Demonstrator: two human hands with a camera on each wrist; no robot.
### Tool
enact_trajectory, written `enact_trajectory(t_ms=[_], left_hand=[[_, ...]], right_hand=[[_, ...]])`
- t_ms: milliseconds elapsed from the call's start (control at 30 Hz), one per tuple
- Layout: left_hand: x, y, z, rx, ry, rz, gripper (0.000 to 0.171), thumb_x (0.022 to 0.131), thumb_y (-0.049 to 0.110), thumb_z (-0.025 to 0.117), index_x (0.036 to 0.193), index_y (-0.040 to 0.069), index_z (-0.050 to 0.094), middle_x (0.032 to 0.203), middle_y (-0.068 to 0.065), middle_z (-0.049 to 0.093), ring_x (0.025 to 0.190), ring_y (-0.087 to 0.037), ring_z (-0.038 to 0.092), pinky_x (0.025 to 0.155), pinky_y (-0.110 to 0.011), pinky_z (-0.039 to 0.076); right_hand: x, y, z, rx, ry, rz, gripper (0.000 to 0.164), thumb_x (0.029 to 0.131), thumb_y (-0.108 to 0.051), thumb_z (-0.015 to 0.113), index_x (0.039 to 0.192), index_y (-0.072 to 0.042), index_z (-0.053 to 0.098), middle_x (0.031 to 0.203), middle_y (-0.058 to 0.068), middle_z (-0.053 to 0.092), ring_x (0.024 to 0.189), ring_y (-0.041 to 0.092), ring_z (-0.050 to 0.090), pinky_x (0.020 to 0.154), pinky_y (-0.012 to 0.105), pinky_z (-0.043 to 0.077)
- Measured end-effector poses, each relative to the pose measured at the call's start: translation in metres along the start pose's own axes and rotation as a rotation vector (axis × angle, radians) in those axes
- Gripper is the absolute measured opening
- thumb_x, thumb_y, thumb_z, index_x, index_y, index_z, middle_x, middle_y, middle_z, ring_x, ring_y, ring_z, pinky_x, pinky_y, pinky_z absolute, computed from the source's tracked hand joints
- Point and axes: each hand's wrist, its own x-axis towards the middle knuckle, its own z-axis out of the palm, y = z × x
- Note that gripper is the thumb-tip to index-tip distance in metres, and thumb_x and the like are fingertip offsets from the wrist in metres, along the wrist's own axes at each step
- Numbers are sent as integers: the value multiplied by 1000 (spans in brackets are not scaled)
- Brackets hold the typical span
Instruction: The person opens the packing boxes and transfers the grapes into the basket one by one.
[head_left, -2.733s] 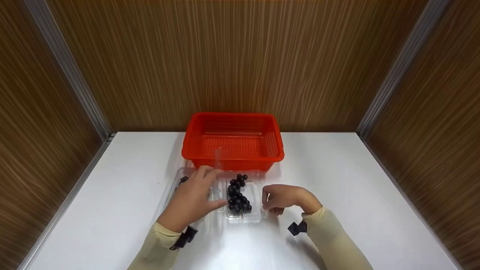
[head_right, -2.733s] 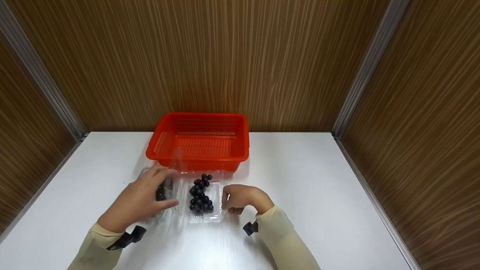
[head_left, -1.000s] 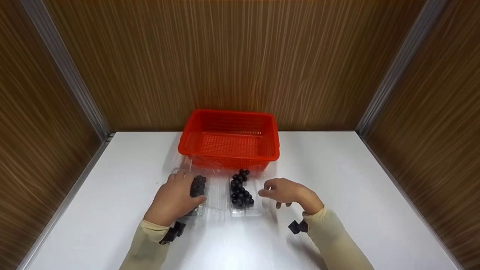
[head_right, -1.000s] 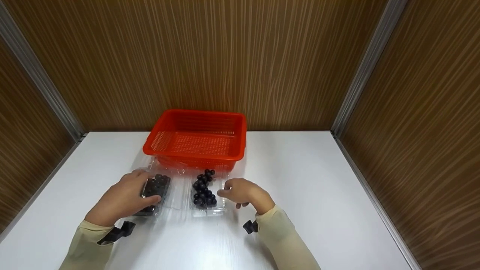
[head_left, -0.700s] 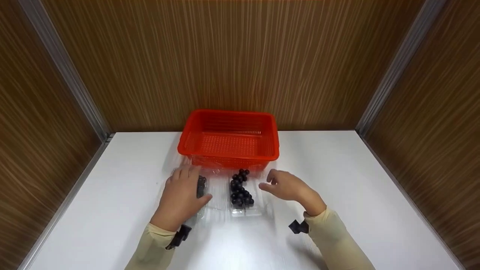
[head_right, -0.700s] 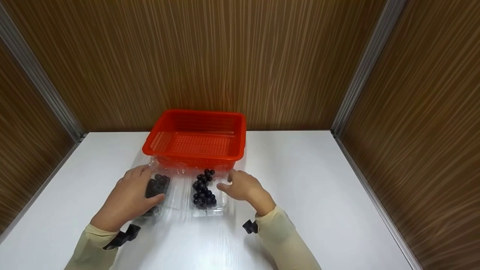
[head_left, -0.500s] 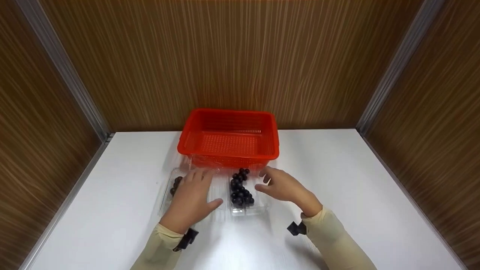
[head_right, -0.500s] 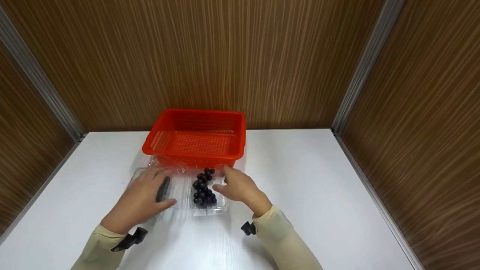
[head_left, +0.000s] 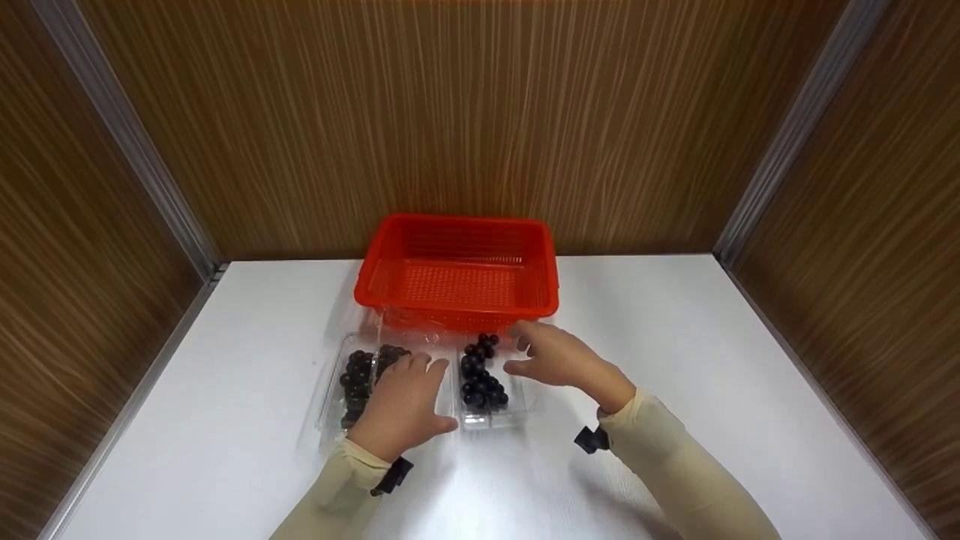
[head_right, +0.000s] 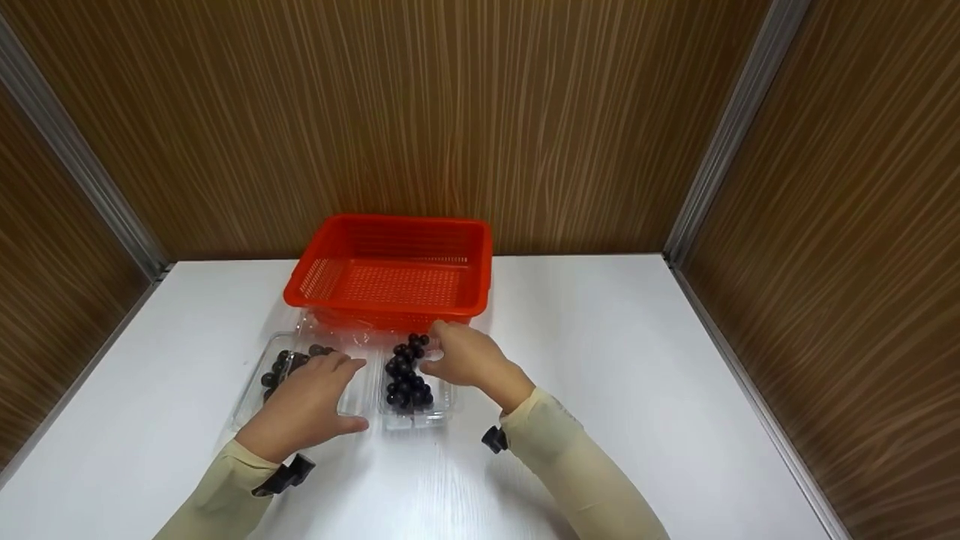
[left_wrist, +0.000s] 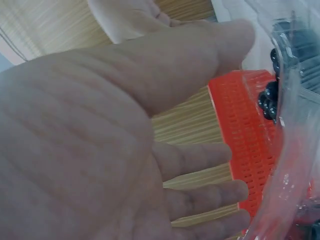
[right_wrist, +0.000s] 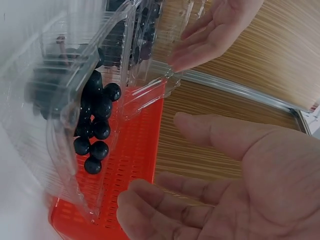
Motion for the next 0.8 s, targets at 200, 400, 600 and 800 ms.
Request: enact_trajectory(t_ms=[200, 400, 600, 800], left_hand=[[0, -4, 5, 19, 10, -9, 73, 71, 35, 94, 127, -2, 66, 124, -24, 63, 115, -45, 58, 101, -58, 49], [1, -6, 7, 45, 7, -15, 65, 72, 33, 93, 122, 0, 68, 119, -22, 65, 112, -44, 60, 101, -57, 49], [2, -8, 7, 80, 17, -18, 59, 70, 31, 94, 114, 0, 70, 109, -21, 65, 103, -42, 61, 93, -56, 51], [2, -7, 8, 90, -10, -24, 53, 72, 31, 94, 110, 2, 71, 107, -20, 65, 103, -41, 60, 93, -56, 50]], right_hand=[[9, -1, 0, -57, -40, -19, 38, 90, -17, 79, 123, -5, 65, 115, 13, 71, 105, 31, 65, 90, 47, 56], [19, -2, 1, -79, -74, -62, 40, 88, -14, 81, 124, -5, 67, 115, 13, 71, 101, 30, 66, 88, 47, 57], [31, -4, 4, -147, -137, -47, 45, 87, -16, 83, 128, -4, 66, 117, 15, 71, 105, 33, 65, 91, 50, 56], [40, -7, 13, -245, -201, -34, 46, 87, -20, 84, 128, -7, 69, 119, 10, 72, 106, 27, 66, 98, 46, 55]])
